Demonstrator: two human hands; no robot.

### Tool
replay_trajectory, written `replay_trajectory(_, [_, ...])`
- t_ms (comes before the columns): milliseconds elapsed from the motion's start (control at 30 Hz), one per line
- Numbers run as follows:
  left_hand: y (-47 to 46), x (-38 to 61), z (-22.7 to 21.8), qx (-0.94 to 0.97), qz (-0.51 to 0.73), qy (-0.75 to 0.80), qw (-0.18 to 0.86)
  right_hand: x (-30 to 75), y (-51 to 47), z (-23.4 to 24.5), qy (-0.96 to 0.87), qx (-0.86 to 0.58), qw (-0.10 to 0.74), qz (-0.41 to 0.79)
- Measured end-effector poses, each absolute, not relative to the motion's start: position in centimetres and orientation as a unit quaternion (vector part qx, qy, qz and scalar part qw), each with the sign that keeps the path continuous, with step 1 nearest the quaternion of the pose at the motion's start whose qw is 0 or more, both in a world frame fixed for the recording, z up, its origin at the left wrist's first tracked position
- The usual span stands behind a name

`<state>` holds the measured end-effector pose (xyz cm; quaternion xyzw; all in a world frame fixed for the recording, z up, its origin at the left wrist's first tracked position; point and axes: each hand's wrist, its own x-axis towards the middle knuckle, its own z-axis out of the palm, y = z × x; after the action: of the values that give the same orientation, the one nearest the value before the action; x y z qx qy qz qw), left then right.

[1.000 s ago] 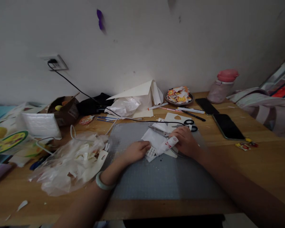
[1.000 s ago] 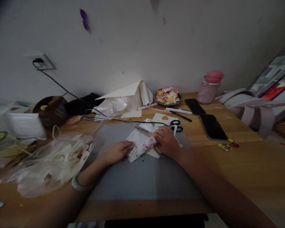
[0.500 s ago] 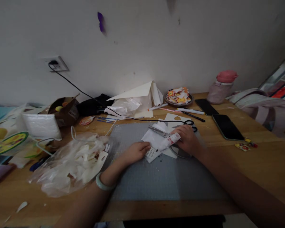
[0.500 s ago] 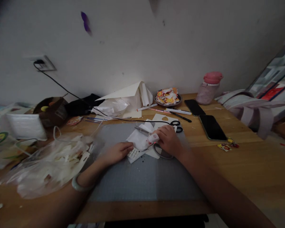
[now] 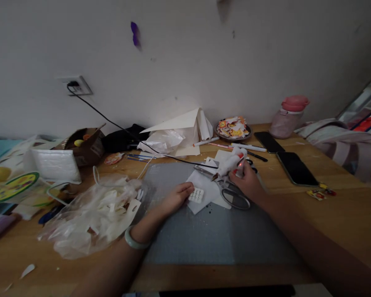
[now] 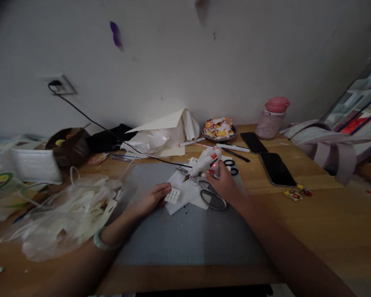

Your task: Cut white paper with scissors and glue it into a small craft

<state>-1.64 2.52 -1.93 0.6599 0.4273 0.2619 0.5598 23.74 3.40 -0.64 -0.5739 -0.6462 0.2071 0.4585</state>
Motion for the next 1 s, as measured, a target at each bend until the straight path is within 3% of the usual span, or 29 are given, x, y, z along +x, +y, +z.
replay_trajectory(233, [0.7,-0.3,-1.9,0.576,0.278,0.352,0.684,24.8,4.5,-0.1,-0.548,-0.585,0.478,0.360])
replay_trajectory(500, [0.4,0.4,-1.2,0.569,0.271,0.381,0.677,24.7,4.7,-0.4,-0.460,-0.532,0.482,0.523])
replay_trajectory(833, [0.4,0.7,-1.3,0.527,0.308,0.402,0.683,24.8,4.6,-0.1,-0.512,-0.662,0.332,0.436])
replay_trajectory(1000, [0.2,0.7,-1.4,0.496,0.334,0.362,0.715,24.9,4.4,-0.4,-0.548,-0.663,0.316,0.400])
